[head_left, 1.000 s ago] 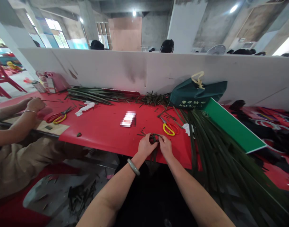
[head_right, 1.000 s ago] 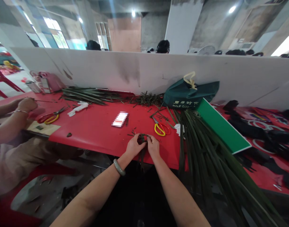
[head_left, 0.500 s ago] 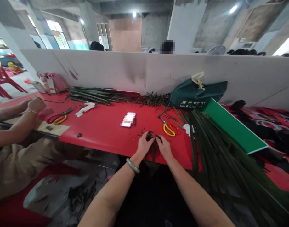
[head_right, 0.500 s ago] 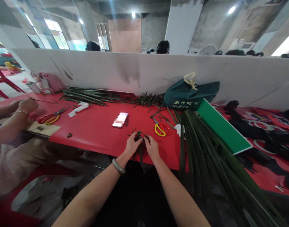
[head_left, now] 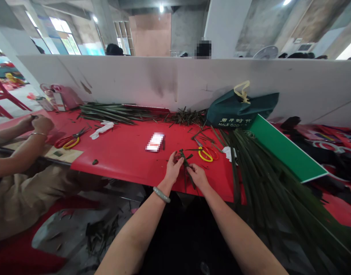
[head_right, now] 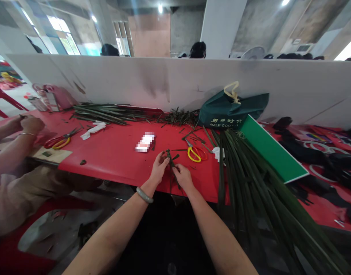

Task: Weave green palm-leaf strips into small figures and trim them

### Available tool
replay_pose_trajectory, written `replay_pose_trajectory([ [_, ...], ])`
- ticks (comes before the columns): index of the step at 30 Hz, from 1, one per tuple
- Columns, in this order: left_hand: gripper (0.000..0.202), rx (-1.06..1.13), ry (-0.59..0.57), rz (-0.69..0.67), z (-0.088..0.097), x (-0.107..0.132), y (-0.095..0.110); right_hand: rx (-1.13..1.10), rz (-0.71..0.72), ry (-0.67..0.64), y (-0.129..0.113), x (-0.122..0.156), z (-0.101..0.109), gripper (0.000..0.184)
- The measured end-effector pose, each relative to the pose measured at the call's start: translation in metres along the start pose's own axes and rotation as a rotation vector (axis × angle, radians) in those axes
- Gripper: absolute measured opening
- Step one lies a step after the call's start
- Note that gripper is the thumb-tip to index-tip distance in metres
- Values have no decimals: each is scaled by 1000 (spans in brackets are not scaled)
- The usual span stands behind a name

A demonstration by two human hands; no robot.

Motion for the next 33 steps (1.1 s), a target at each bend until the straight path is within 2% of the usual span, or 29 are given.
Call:
replay_pose_trajectory([
  [5,29,-128,71,-46,5,5,0,-42,-33,91,4,-1,7,22],
  [9,16,-196,1,-39,-1,7,-4,-56,-37,113,4,-2,8,21],
  [13,18,-253,-62,-41,-8,10,-5,-61,-22,90,3,-2,6,19],
  [20,19,-292,-101,-57,-12,13,0,-66,0,62,5,-2,4,18],
  [28,23,-260,-162,-2,-15,12,-4,-168,29,32,1,-1,1,17],
  [33,21,-253,-139,31,-12,11,-6,-288,5,135,-2,0,7,24],
])
Point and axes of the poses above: each hand's wrist, its own x-axis away from the middle knuckle, its own z-axis out of the back of the hand, y = z × x, the point moved 6 cm from there along -x, towards the middle knuckle, and after that the axes turned 4 degrees about z, right-handed, at the moved point
